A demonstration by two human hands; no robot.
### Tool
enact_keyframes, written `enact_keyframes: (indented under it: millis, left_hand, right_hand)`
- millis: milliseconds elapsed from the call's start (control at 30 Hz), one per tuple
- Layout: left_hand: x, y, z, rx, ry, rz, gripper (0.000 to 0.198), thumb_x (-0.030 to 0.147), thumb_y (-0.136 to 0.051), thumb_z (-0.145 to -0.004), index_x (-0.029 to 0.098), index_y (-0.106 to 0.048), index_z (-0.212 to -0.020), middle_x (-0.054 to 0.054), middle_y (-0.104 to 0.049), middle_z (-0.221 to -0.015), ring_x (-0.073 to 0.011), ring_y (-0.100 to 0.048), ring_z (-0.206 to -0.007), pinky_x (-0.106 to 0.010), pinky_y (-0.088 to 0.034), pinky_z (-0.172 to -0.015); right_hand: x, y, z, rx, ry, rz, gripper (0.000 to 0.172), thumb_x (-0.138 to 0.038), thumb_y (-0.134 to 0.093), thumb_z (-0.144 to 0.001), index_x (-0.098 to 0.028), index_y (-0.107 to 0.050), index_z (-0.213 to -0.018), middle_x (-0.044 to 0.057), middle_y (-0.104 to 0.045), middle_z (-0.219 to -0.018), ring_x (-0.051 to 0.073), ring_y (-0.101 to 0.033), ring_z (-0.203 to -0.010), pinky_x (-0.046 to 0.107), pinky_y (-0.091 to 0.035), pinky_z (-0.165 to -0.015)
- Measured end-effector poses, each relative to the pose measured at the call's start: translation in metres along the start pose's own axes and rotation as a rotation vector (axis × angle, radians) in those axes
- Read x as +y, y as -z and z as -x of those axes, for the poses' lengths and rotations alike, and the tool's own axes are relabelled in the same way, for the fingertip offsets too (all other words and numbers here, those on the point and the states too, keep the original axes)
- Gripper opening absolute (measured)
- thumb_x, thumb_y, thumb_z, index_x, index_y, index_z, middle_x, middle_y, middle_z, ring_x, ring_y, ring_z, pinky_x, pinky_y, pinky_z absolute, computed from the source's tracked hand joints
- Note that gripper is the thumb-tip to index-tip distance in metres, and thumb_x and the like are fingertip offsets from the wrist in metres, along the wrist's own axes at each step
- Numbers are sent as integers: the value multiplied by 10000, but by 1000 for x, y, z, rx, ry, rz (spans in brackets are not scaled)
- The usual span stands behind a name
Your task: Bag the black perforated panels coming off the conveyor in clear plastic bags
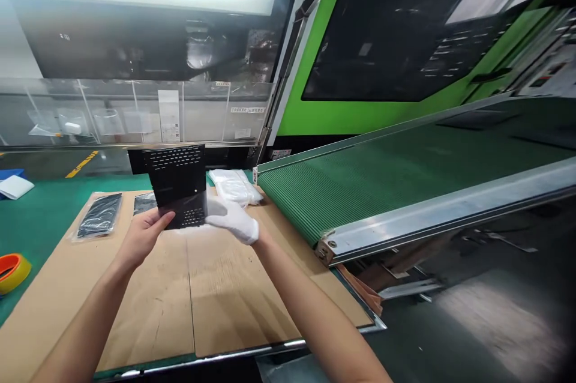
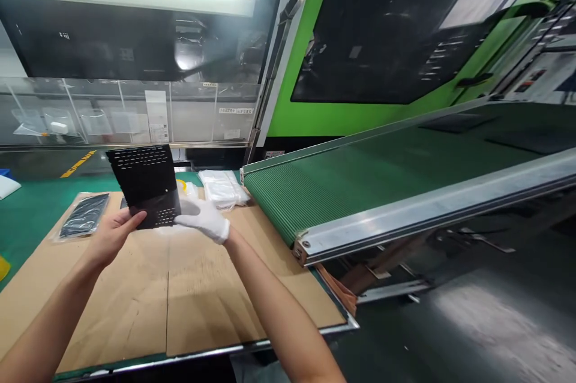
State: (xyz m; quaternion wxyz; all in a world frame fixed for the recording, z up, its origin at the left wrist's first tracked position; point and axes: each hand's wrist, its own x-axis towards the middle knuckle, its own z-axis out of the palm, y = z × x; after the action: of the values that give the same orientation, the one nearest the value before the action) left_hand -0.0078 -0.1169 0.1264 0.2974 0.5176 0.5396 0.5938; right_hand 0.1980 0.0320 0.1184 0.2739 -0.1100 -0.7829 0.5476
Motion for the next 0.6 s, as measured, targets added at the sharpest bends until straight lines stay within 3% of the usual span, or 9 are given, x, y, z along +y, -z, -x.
enact_keyframes:
  millis: [167, 300, 433, 533, 600]
  left_hand:
    - [-5, -2, 28, -11, 46, 161, 612, 596, -815, -787, 170, -756, -1223, -125, -779, -1179, -332, -697, -1144, -458, -564, -1009]
    - [-14, 6, 45, 55, 69, 186, 566, 606, -796, -805, 151, -785, -1141, -122, -800, -1095, -312, -725, -1060, -431, -581, -961]
    - [-22, 8, 53, 146, 101, 309, 573, 633, -770, -819, 135, -784, -1101, -104, -808, -974, -277, -744, -890, -403, -607, -836]
    - [-24, 15, 59, 200, 106, 325, 554, 632, -772, -817, 127, -787, -1045, -95, -799, -922, -256, -729, -834, -370, -595, -784]
    - [-21, 24, 67, 259, 68, 271, 545, 647, -753, -827, 126, -790, -982, -85, -785, -882, -248, -713, -826, -354, -580, -779]
  right_hand:
    - [-3, -42, 8, 202, -118, -251, 463, -577, -850, -714, -153, -765, -881, 50, -750, -807, 158, -645, -654, 309, -555, -629]
    - [2, -70, 9, 198, -118, -319, 475, -579, -864, -694, -166, -765, -907, 52, -752, -846, 152, -638, -650, 302, -550, -609]
    - [4, -83, 6, 81, -167, -336, 547, -595, -879, -657, -201, -777, -1023, 57, -776, -966, 207, -698, -782, 387, -616, -727]
    - [0, -91, -2, 108, -138, -330, 545, -609, -878, -643, -213, -780, -1005, 59, -789, -1028, 250, -718, -977, 465, -591, -962]
    - [-6, -99, -7, 137, -105, -293, 549, -630, -862, -648, -205, -782, -984, 72, -795, -1041, 270, -720, -1019, 492, -568, -1015]
